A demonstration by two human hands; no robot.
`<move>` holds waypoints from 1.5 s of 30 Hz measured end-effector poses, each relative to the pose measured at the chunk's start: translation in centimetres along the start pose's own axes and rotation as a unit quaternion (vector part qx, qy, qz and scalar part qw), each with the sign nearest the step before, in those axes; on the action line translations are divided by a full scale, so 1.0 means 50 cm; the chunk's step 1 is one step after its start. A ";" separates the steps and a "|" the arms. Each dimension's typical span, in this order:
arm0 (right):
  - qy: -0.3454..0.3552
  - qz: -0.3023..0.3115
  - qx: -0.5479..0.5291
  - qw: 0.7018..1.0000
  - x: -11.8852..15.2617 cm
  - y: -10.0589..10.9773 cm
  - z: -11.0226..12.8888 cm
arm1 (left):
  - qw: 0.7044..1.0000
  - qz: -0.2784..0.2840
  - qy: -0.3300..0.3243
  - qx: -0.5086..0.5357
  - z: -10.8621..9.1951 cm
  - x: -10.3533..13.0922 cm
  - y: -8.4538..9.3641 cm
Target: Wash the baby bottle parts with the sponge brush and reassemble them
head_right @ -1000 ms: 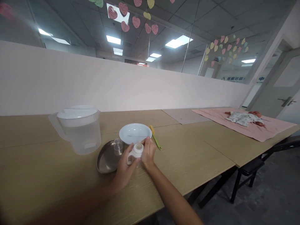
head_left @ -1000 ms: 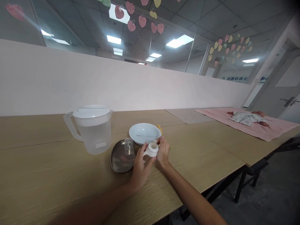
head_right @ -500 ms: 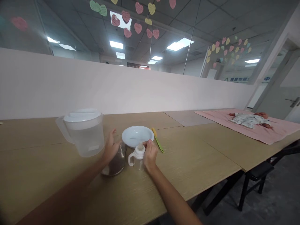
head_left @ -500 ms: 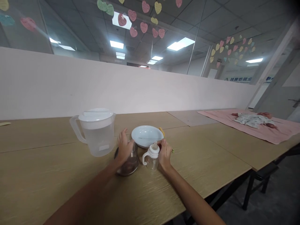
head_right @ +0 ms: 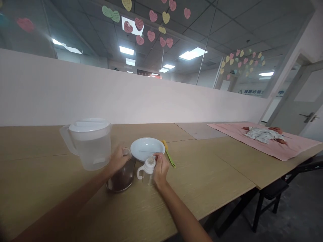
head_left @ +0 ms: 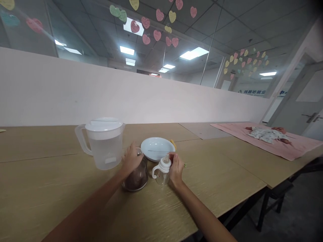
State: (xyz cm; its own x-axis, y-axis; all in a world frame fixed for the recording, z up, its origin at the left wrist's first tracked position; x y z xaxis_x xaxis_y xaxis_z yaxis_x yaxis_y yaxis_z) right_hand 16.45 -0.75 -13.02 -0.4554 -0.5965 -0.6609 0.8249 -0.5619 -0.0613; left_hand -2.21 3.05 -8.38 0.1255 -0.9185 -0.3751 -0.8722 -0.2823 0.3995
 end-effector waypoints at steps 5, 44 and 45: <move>0.004 0.006 -0.001 1.000 0.000 -0.003 0.008 | 0.986 -0.007 -0.077 0.147 -0.101 0.040 0.015; 0.240 0.038 0.054 0.969 -0.009 0.024 0.051 | 0.934 0.278 -0.146 0.170 -0.094 0.121 -0.067; 0.236 0.036 0.048 0.970 -0.009 0.023 0.049 | 0.933 0.280 -0.146 0.171 -0.095 0.121 -0.067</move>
State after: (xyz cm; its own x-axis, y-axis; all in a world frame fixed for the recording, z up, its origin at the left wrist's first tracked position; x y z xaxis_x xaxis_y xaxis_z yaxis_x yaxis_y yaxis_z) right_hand 16.76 -2.54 -10.96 -0.1757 -0.3193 -0.9312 0.8038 -0.5927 0.0515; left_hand 3.70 -2.87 -8.02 -0.4858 -0.7666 -0.4199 -0.8686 0.3698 0.3298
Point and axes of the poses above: each hand's wrist, its own x-axis away from the middle knuckle, its own y-axis out of the back of the hand, z = x × y, the point moved 1 cm from there along -x, towards the middle knuckle, and after that the axes turned 4 degrees about x, right-handed, at the moved point
